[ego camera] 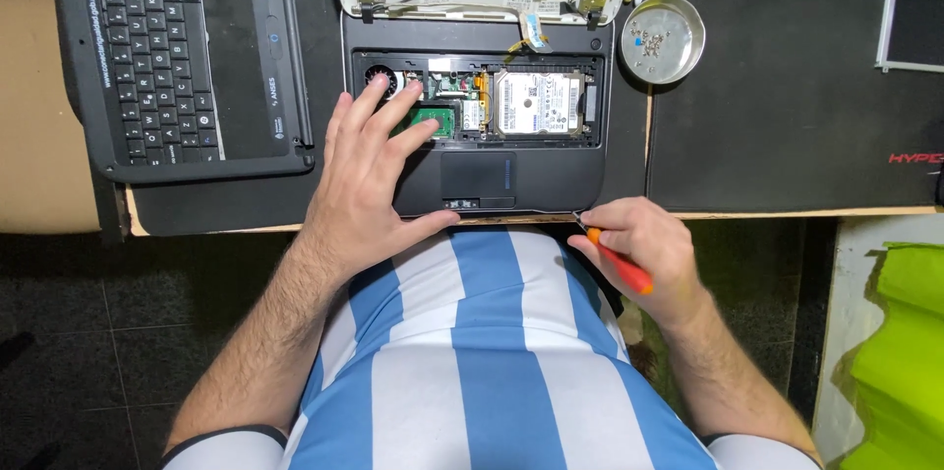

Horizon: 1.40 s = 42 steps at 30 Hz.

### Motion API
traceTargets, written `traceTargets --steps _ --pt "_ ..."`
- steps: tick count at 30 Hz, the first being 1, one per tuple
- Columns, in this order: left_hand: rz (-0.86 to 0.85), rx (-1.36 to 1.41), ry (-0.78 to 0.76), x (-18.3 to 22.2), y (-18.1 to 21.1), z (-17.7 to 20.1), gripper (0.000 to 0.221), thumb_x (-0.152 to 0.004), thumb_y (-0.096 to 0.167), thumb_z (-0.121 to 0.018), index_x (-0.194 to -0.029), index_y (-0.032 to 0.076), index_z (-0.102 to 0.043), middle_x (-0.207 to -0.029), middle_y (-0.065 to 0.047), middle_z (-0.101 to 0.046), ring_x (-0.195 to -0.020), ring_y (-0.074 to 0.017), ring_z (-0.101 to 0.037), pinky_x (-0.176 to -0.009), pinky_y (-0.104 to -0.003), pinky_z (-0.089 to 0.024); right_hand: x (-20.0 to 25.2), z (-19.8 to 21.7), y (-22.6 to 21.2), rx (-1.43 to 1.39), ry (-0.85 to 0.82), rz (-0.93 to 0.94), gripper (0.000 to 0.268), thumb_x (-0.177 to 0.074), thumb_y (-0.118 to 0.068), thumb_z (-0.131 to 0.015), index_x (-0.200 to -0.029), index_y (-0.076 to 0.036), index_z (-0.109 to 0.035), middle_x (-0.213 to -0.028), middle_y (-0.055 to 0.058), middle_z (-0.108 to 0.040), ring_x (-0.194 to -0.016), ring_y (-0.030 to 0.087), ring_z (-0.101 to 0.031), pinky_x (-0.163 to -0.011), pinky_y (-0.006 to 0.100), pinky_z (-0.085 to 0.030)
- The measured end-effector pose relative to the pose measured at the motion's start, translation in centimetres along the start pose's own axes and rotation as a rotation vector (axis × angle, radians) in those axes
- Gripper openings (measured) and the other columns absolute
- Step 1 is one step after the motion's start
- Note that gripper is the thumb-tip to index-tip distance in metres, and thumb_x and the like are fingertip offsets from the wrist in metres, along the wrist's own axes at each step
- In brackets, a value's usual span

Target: Removing screws from a laptop's internal components and extracting the hard drive.

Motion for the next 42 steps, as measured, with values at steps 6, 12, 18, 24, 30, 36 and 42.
traceTargets --steps 6,12,18,24,30,36,42 --pt "-0.018 0.004 0.006 0.2 -0.3 0.0 0.111 -0.094 0.056 -0.116 -0.175 0.009 -0.057 -0.194 -0.020 -0.043 -0.186 -0.0500 -0.030 -0.149 -0.090 -0.023 3.7 -3.1 2.5 0.057 0.124 0.178 0.039 -0.105 -0.009 -0.098 -0.115 -0.004 -0.061 -0.119 0.033 -0.084 -0.107 0.043 -0.090 -0.090 0.051 -0.081" --pt "-0.022 0.026 0.019 0.4 -0.6 -0.2 0.115 -0.090 0.049 -0.121 -0.176 0.011 -0.055 -0.193 -0.021 -0.045 -0.186 -0.0507 -0.033 -0.149 -0.090 -0.026 2.8 -2.4 1.5 -0.201 0.135 0.073 0.038 -0.106 0.007 -0.086 -0.109 -0.006 -0.050 -0.125 0.038 -0.082 -0.114 0.048 -0.091 -0.091 0.047 -0.082" --pt "-0.039 0.086 0.071 1.0 -0.7 0.3 0.112 -0.093 0.053 -0.119 -0.174 0.008 -0.056 -0.191 -0.022 -0.046 -0.184 -0.0526 -0.036 -0.151 -0.088 -0.030 1.9 -1.4 0.0 -0.686 0.199 -0.260 0.036 -0.112 0.013 -0.072 -0.128 -0.009 -0.049 -0.127 0.036 -0.081 -0.094 0.036 -0.094 -0.091 0.040 -0.084" --pt "-0.032 -0.008 0.263 4.4 -1.8 1.9 0.114 -0.099 0.049 -0.121 -0.174 -0.001 -0.051 -0.181 -0.028 -0.058 -0.172 -0.0552 -0.060 -0.149 -0.070 -0.052 -4.3 -2.0 -0.8 -0.931 0.015 -0.322 0.035 -0.109 0.004 -0.079 -0.125 -0.010 -0.051 -0.137 0.036 -0.079 -0.108 0.040 -0.093 -0.106 0.048 -0.082" --pt "0.155 -0.034 0.496 7.5 -2.2 -0.2 0.090 -0.092 0.059 -0.110 -0.158 0.008 -0.078 -0.161 -0.011 -0.079 -0.135 -0.0369 -0.078 -0.120 -0.057 -0.066 -13.2 -6.6 -2.9 -0.703 -0.136 -0.202 0.024 -0.110 0.003 -0.082 -0.117 0.004 -0.060 -0.118 0.033 -0.092 -0.085 0.029 -0.092 -0.081 0.041 -0.076" --pt "0.093 -0.063 0.564 8.2 -2.3 -1.1 0.052 -0.098 0.051 -0.106 -0.122 0.010 -0.085 -0.090 -0.001 -0.067 -0.086 -0.0261 -0.070 -0.080 -0.044 -0.065 -20.6 -10.5 -4.1 -0.448 -0.435 -0.194 0.018 -0.121 -0.014 -0.076 -0.129 -0.002 -0.065 -0.123 0.023 -0.092 -0.099 0.035 -0.092 -0.095 0.052 -0.071" --pt "0.076 -0.112 0.601 7.9 -2.4 -1.1 0.055 -0.103 0.056 -0.099 -0.128 0.010 -0.085 -0.089 -0.002 -0.063 -0.084 -0.0233 -0.066 -0.075 -0.040 -0.062 -22.3 -13.8 -2.4 -0.282 -0.436 -0.143 0.024 -0.122 -0.021 -0.081 -0.133 -0.005 -0.066 -0.115 0.022 -0.087 -0.060 0.027 -0.078 -0.072 0.039 -0.071"
Point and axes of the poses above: each hand's wrist, its own x-axis away from the middle knuckle, its own z-axis out of the back of the hand, y = z × x, the point moved 1 cm from there along -x, towards the middle knuckle
